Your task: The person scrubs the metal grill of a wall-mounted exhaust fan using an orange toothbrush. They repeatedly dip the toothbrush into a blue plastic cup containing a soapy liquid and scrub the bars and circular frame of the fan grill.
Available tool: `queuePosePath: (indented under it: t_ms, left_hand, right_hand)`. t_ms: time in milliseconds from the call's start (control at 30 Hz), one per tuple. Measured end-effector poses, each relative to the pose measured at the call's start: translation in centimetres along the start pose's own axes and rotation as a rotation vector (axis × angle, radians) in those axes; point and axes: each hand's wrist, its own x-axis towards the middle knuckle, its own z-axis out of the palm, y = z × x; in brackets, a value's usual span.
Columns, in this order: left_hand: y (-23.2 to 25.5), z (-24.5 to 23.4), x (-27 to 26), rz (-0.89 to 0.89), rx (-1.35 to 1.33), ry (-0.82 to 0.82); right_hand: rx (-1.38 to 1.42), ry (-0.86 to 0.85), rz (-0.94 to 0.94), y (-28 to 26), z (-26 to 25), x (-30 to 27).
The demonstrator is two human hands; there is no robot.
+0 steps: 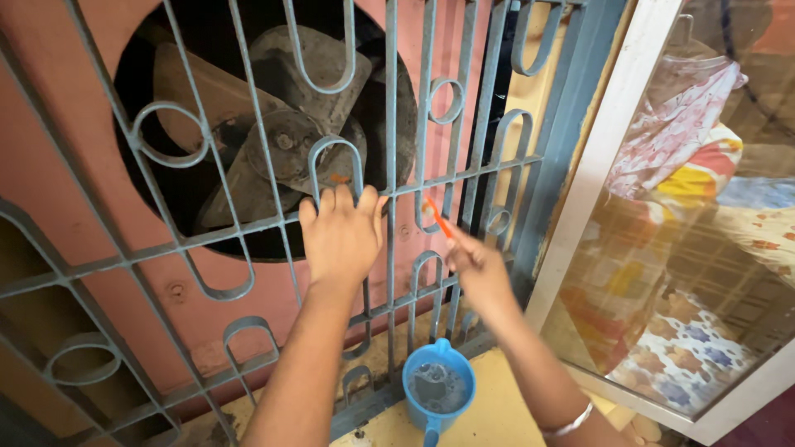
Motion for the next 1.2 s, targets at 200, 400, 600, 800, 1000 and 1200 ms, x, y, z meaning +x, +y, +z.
queuePosePath:
  t_ms: [200,400,600,800,1000,1200]
  left_hand:
    - [0.1,0.0,0.0,-0.005,0.008,-0.002]
    - [-0.1,0.0,0.1,-0.014,0.006,-0.008]
    - [-0.1,-0.1,0.5,-0.007,0.015,-0.005]
    - [0.1,0.2,0.0,-0.017,-0.012,-0.008]
    - [0.2,0.0,-0.2,-0.031,-0.006,-0.028]
    - [0.5,-0.2,0.0,-0.032,0.006,-0.011]
  right_hand:
    - [-0.669,0.083,0.059,-0.3,0.2,-1.6]
    - [-0.585,0.195,-0.064,-1.4,-0.7,-0.2]
    - [-0.878,0.041,-0.068,-2.1,-1.6,1.3]
    - [-0.911,0.021,-0.265,-0.7,-2.5,1.0]
    - [0.235,-0.169,0.662,0.5,-2.8,0.9]
    - [-0.694,0.089,-0.284,1.3,-3.5,0.3]
